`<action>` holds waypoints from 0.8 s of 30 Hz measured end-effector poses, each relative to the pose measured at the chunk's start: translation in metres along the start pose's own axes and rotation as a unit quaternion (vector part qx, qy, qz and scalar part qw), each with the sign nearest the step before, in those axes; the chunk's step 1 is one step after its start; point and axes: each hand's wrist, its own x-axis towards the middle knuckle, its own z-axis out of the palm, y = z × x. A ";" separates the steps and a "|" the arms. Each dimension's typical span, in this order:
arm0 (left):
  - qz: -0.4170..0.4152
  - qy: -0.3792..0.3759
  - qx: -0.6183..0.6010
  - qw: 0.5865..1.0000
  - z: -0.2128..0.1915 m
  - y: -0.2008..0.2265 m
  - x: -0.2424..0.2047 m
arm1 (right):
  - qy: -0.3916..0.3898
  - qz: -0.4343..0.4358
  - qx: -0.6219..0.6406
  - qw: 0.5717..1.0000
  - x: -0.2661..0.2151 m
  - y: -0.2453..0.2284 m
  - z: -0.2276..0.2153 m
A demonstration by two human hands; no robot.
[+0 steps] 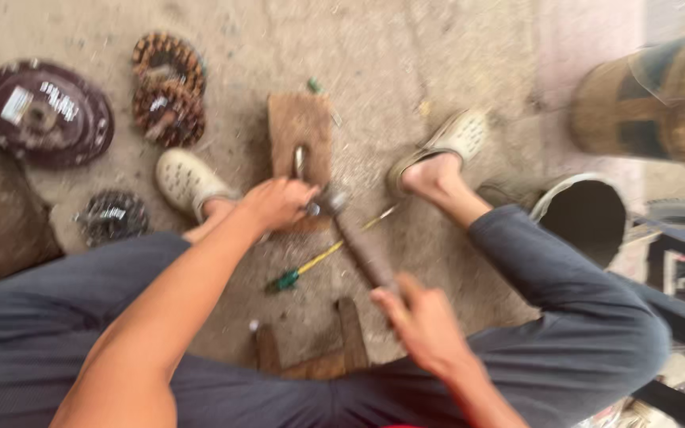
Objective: The person sits on the floor and uses a hammer and a chisel to work on a small metal component placed on a wooden block. They repeatedly strike the chisel to shape or adjust the metal part.
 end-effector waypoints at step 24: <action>-0.178 -0.055 -0.151 0.971 0.004 0.042 -0.001 | 0.098 0.161 0.240 0.952 0.084 0.032 0.017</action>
